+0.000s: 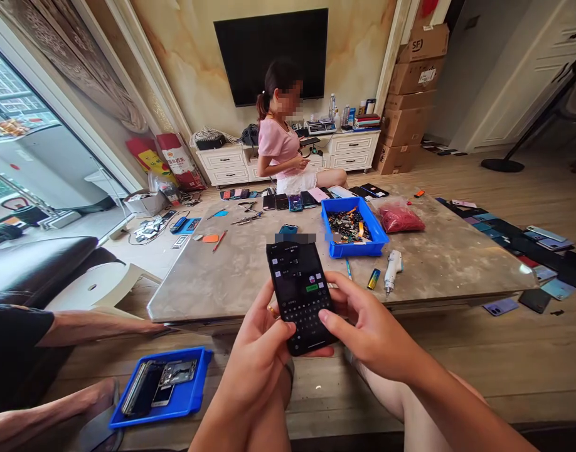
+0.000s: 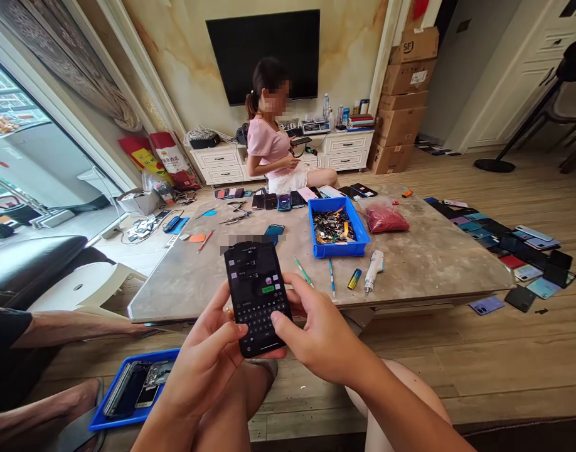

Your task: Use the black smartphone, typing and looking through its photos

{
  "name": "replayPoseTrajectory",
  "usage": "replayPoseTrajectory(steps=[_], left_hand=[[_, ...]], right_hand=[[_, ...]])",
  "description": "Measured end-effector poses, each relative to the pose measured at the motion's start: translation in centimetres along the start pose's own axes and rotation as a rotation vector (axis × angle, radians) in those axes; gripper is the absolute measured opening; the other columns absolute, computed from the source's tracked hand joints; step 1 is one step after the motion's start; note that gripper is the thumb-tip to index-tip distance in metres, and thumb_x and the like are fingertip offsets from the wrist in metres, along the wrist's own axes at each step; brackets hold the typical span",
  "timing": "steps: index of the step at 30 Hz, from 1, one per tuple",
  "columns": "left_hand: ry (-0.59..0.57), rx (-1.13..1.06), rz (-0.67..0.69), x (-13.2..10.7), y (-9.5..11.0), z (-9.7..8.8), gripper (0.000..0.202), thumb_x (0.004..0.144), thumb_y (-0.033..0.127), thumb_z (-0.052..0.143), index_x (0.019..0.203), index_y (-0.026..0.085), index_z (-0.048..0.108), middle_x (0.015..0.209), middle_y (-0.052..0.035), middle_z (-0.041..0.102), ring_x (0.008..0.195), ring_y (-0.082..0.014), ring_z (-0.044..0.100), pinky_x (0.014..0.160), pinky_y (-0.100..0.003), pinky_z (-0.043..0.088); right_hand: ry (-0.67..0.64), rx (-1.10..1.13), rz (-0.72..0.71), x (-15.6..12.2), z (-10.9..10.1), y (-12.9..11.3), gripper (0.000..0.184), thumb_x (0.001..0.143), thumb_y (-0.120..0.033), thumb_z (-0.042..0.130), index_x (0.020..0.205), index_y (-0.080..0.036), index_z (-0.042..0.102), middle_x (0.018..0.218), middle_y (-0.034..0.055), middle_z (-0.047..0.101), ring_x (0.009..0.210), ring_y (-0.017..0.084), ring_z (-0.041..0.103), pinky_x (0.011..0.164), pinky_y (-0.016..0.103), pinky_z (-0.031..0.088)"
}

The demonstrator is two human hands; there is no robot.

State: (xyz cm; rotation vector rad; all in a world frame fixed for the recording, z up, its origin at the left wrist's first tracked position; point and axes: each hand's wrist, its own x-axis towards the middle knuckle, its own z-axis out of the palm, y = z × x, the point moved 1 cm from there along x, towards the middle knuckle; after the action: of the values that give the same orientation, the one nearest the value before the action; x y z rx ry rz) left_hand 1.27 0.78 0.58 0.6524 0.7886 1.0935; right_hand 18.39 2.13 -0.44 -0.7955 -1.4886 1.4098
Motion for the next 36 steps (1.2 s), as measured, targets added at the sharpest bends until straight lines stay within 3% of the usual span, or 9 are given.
replayPoseTrajectory(steps=[5,11,19,24,30,36], left_hand=[[-0.03,-0.029,0.007,0.05,-0.04,-0.22,0.084,0.078,0.012,0.071,0.153,0.027,0.036,0.124,-0.0137,0.067,0.093,-0.032,0.071,0.074,-0.061,0.063],[-0.019,-0.015,0.022,0.05,0.03,0.08,0.088,0.075,0.013,0.075,0.152,0.024,0.034,0.123,-0.0155,0.067,0.092,-0.033,0.071,0.071,-0.059,0.064],[-0.036,0.102,0.102,0.48,-0.66,-0.5,0.084,0.079,0.017,0.079,0.15,0.023,0.035,0.114,-0.0131,0.069,0.094,-0.0306,0.071,0.067,-0.047,0.067],[-0.043,0.11,0.102,0.54,-0.68,-0.71,0.083,0.081,0.018,0.078,0.151,0.023,0.034,0.117,-0.0145,0.069,0.088,-0.0313,0.072,0.065,-0.053,0.067],[0.032,-0.029,0.059,-0.01,-0.26,-0.18,0.086,0.074,0.012,0.076,0.15,0.022,0.036,0.106,-0.0108,0.071,0.081,-0.0287,0.072,0.063,-0.051,0.066],[0.013,-0.006,0.031,0.07,-0.29,-0.12,0.085,0.076,0.012,0.073,0.152,0.024,0.035,0.117,-0.0142,0.069,0.089,-0.0318,0.072,0.07,-0.059,0.064]], right_hand=[[0.031,0.056,0.038,0.12,0.22,0.13,0.031,0.102,-0.024,0.056,0.133,-0.022,0.051,0.125,0.0069,0.067,0.113,0.019,0.066,0.097,0.031,0.054],[-0.001,0.055,0.013,-0.01,0.13,-0.04,0.038,0.098,-0.014,0.055,0.135,-0.022,0.048,0.124,0.0049,0.067,0.111,0.016,0.066,0.097,0.028,0.053],[-0.004,-0.005,0.0,0.08,0.18,-0.18,0.046,0.091,-0.01,0.058,0.135,-0.022,0.048,0.126,0.0054,0.066,0.113,0.018,0.066,0.099,0.031,0.053],[-0.033,0.011,-0.007,0.07,0.17,-0.22,0.044,0.092,-0.01,0.054,0.134,-0.022,0.049,0.128,0.0053,0.065,0.114,0.018,0.065,0.099,0.03,0.052],[0.012,-0.032,0.058,0.03,0.25,-0.42,0.049,0.087,-0.01,0.065,0.132,-0.023,0.049,0.125,0.0047,0.067,0.113,0.019,0.066,0.1,0.031,0.053],[0.004,0.064,0.05,0.19,0.22,0.04,0.033,0.098,-0.017,0.056,0.13,-0.022,0.05,0.123,0.0058,0.068,0.11,0.017,0.067,0.097,0.029,0.054]])
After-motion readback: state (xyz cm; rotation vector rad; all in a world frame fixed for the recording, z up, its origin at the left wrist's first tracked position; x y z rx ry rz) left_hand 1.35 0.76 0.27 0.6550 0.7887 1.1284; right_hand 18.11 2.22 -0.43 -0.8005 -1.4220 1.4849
